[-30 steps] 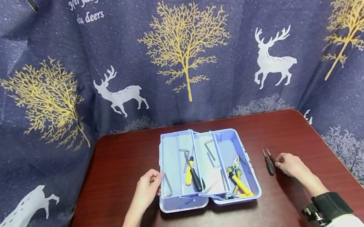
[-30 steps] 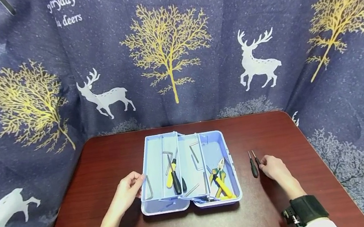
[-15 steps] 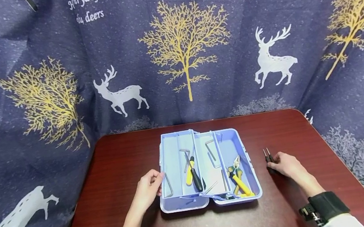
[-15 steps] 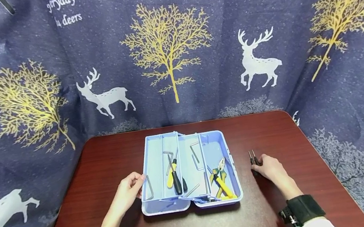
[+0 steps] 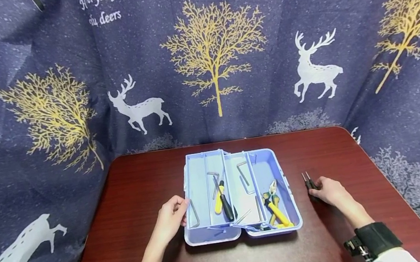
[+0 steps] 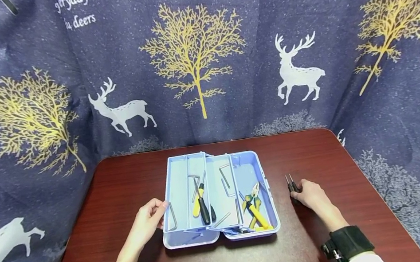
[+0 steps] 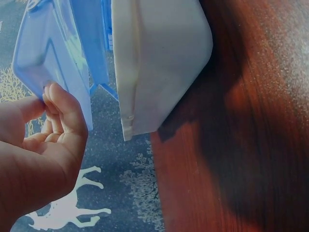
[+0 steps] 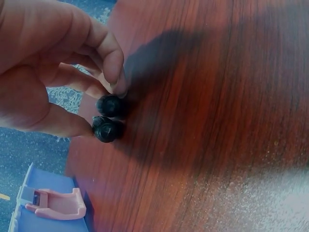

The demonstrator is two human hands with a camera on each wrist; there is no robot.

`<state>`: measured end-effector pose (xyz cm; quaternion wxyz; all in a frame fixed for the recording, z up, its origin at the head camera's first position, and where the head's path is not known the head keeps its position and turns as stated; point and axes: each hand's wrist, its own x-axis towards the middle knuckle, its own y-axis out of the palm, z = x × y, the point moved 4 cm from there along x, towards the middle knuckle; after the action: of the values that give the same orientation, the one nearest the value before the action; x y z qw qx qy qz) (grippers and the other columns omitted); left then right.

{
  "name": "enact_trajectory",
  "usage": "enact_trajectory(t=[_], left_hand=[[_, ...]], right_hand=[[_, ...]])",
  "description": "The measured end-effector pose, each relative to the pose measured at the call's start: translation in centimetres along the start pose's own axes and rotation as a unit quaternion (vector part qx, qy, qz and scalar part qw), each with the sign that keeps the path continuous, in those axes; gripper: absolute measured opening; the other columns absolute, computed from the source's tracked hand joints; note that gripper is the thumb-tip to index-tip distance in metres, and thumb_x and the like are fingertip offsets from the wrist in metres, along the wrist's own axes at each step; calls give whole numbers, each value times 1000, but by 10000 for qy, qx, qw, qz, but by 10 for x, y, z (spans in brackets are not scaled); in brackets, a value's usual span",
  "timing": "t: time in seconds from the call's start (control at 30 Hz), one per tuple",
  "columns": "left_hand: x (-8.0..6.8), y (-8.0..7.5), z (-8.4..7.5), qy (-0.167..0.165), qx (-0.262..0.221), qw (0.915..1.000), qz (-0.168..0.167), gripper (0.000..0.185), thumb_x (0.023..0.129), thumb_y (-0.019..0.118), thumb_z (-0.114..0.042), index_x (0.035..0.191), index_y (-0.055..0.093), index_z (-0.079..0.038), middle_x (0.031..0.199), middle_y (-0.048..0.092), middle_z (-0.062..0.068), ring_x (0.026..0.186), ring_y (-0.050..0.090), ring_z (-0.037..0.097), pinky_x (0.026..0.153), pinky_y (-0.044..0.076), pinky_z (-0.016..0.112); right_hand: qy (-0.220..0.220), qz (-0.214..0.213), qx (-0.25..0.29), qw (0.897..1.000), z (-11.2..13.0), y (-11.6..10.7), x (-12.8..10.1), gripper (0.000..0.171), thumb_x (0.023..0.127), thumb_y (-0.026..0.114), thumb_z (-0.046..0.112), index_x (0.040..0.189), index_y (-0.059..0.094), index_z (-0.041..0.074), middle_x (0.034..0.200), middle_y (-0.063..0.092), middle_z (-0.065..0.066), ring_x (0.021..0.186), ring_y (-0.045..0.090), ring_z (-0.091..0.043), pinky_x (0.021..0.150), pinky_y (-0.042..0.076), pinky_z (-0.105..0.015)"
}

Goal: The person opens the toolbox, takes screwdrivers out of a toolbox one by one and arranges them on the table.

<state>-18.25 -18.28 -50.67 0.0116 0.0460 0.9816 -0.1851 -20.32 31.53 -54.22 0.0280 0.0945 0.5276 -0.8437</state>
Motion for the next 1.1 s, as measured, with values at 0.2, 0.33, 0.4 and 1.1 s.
enact_trajectory(t=[0.2,0.33,0.4,1.1], left_hand=[[0,2,-1,-9,-35,10000,18,19,104,63,-11,88,60,-2,63,57,2,55,56,11,53,59,33],[-1,2,-3,22,-59,10000,25,18,104,62,-10,88,60,-1,63,57,2,55,56,11,52,56,28],[0,1,-4,63,-75,9999,24,19,104,63,-11,88,60,-1,63,57,2,55,56,11,52,56,28],[0,1,-5,80,11,10000,-54,19,103,64,-11,88,61,0,62,57,2,54,56,11,53,56,28]], right_hand=[[-67,4,34,10000,-5,-2,-1,37,92,73,26,103,63,-8,90,69,-20,88,66,-42,80,53,-59],[-76,-37,29,10000,-6,-6,-3,38,94,70,26,104,62,-10,94,70,-24,91,66,-45,82,53,-59],[-29,-81,-22,10000,-6,-10,-3,39,95,69,25,106,62,-11,98,70,-28,95,66,-48,84,53,-60],[-1300,-612,609,9878,133,-80,-25,25,101,67,21,115,64,1,98,73,-14,85,69,-26,72,56,-43]])
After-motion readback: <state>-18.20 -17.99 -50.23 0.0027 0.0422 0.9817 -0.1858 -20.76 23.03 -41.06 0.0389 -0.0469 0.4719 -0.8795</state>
